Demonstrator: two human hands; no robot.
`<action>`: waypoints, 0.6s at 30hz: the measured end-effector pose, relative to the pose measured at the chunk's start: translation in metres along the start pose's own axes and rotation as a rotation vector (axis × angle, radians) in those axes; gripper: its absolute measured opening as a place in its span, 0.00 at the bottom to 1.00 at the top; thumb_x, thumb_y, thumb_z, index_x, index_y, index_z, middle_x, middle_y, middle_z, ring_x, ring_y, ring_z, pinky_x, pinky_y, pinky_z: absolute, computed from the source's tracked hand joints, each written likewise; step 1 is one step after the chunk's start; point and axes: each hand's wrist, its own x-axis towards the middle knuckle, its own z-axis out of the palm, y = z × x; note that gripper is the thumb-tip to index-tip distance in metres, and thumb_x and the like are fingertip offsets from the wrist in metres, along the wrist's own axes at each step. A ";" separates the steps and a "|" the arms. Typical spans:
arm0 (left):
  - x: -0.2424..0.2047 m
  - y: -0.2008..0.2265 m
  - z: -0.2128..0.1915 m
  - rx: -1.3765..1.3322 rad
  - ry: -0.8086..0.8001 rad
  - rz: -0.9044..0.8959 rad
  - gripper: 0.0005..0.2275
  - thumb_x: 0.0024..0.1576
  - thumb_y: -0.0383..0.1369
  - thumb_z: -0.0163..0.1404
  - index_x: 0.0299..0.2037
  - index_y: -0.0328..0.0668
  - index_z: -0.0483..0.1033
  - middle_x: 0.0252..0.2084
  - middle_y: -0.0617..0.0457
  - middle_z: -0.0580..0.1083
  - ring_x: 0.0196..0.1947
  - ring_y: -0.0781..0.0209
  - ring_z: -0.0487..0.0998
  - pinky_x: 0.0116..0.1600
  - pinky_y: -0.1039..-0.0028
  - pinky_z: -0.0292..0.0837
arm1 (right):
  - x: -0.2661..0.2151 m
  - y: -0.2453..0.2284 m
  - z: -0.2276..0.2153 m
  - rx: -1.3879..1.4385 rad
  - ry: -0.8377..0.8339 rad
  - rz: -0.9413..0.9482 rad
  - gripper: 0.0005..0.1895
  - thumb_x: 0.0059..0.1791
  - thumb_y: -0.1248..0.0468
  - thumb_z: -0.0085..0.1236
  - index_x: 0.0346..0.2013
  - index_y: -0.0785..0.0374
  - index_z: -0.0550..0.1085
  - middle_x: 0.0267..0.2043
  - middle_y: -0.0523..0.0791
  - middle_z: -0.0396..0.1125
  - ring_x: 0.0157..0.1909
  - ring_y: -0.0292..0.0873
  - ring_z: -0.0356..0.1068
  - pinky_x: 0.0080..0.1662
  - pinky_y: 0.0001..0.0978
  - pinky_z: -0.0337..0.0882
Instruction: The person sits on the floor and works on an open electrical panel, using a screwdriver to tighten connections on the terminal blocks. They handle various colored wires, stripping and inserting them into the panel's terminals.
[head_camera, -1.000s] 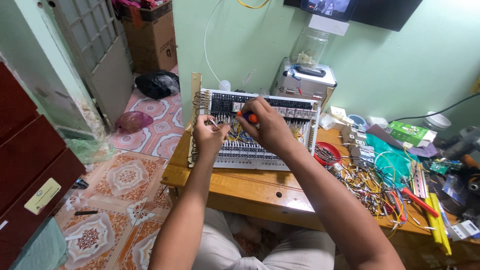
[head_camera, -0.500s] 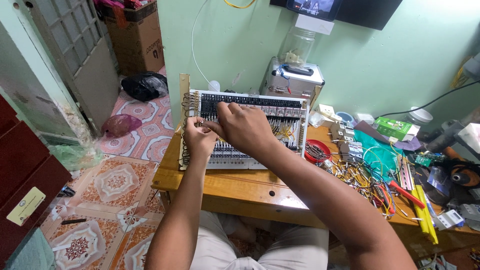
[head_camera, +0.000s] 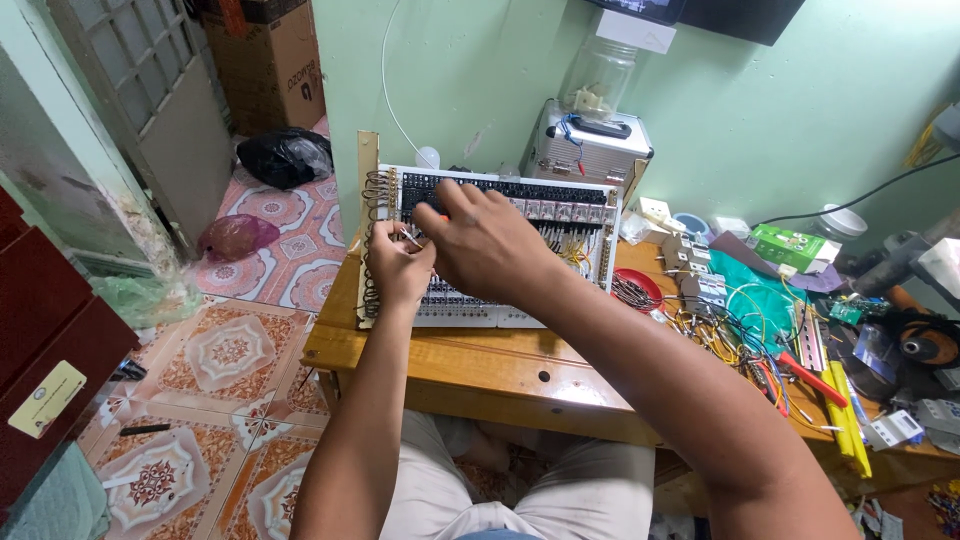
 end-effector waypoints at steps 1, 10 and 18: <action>0.002 -0.003 -0.001 -0.004 -0.007 0.008 0.17 0.45 0.27 0.61 0.44 0.36 0.70 0.23 0.45 0.78 0.13 0.59 0.76 0.21 0.75 0.71 | 0.001 0.000 -0.003 0.038 0.005 0.051 0.16 0.52 0.53 0.51 0.50 0.59 0.71 0.41 0.50 0.64 0.34 0.47 0.73 0.35 0.34 0.73; -0.006 0.009 -0.002 -0.082 -0.031 0.039 0.16 0.46 0.20 0.51 0.45 0.31 0.66 0.21 0.43 0.77 0.12 0.63 0.75 0.22 0.79 0.72 | -0.001 0.012 0.001 0.062 0.129 0.006 0.14 0.49 0.56 0.62 0.44 0.60 0.74 0.39 0.46 0.61 0.32 0.48 0.74 0.32 0.36 0.74; -0.004 0.002 -0.002 -0.244 -0.085 -0.007 0.22 0.48 0.24 0.63 0.48 0.30 0.63 0.28 0.39 0.78 0.16 0.66 0.76 0.21 0.81 0.75 | -0.002 0.019 0.013 0.088 0.216 -0.007 0.11 0.47 0.68 0.59 0.44 0.60 0.72 0.41 0.46 0.59 0.27 0.47 0.72 0.31 0.36 0.73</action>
